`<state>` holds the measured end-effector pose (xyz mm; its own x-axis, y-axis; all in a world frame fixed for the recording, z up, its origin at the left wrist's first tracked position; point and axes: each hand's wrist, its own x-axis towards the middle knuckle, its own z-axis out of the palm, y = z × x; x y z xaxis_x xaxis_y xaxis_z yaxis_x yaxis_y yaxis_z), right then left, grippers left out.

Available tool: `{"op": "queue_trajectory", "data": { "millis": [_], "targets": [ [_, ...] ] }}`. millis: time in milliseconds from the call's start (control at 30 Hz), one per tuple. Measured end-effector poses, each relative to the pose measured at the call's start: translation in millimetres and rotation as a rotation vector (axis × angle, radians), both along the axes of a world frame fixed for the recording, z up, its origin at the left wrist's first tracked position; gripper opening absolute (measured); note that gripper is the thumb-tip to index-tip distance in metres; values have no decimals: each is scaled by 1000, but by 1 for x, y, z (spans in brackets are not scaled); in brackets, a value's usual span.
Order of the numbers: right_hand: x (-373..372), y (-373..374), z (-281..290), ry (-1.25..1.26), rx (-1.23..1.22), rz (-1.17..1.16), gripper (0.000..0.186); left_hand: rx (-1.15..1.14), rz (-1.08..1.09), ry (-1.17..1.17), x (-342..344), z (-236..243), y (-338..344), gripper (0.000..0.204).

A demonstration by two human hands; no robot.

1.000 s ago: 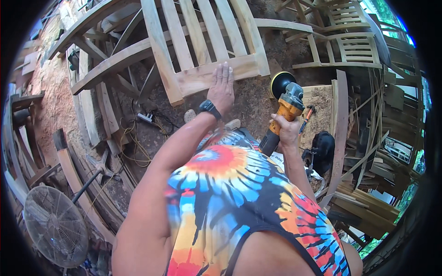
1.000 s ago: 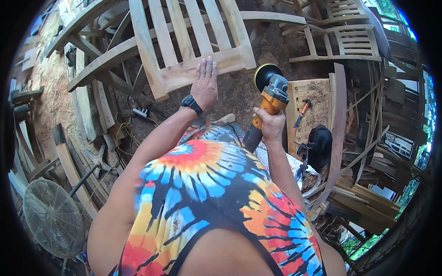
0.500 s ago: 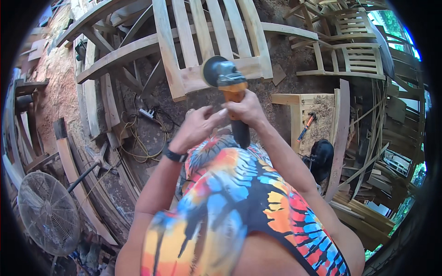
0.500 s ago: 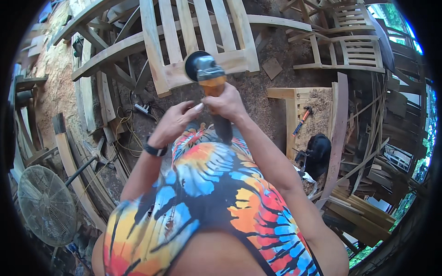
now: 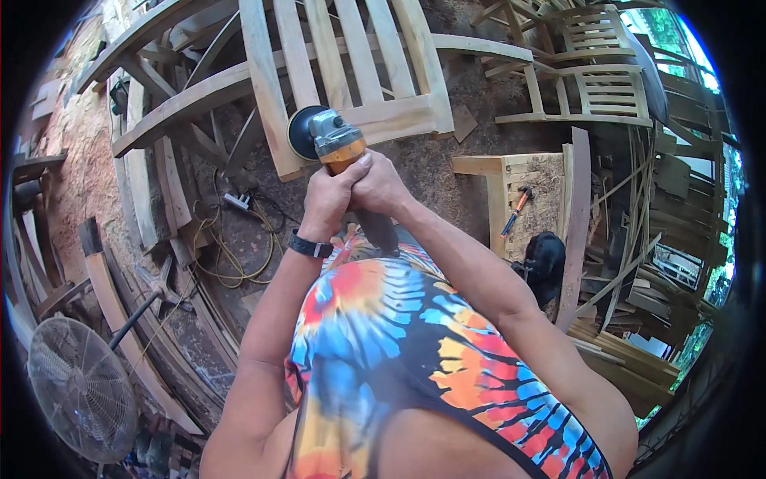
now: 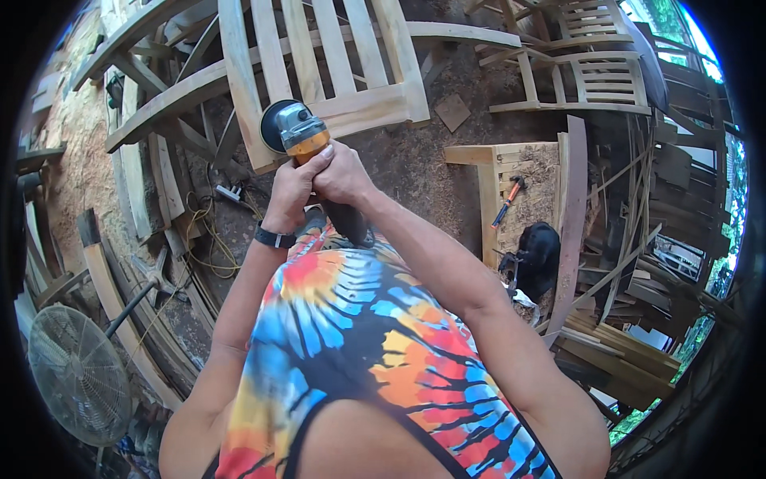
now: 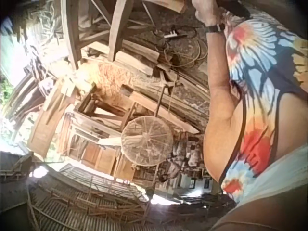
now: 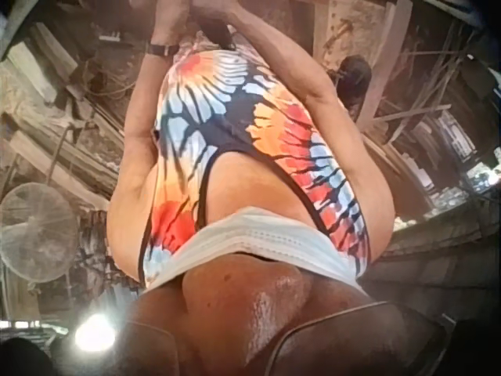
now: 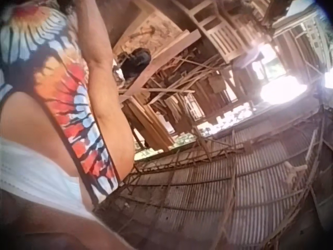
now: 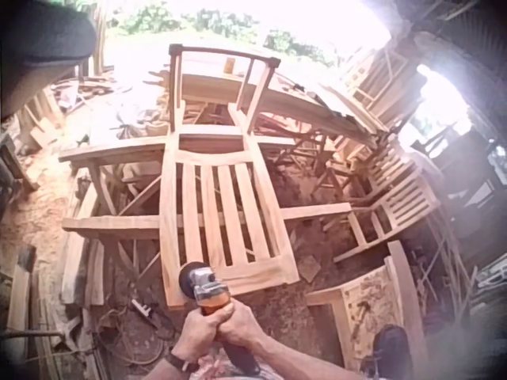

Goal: The person hammers nails into the joints of a wooden chair frame using a hammer. They then use an angle grinder to sand the backrest slats of the chair and wipe the surface by hand.

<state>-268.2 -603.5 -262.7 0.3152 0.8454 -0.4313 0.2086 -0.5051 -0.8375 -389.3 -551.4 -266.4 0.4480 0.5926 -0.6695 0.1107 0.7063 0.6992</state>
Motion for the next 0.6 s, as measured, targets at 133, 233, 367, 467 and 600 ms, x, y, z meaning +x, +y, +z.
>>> {"op": "queue_trajectory", "data": {
  "millis": [133,233,367,467,600],
  "targets": [
    [7,-3,6,-113,0,-23,45,-46,-21,-65,11,-9,-5,50],
    [19,-11,-1,-213,14,-56,45,-119,-12,-169,26,-17,-12,49],
    [41,-29,-7,-414,-40,-110,44,-220,-47,-318,53,-28,-24,45],
    [62,-36,6,-512,-117,-153,43,-280,-106,-401,82,-36,-27,42],
    [95,-46,16,-644,-176,-243,42,-300,-185,-585,126,-38,-32,41]
  ]
}}
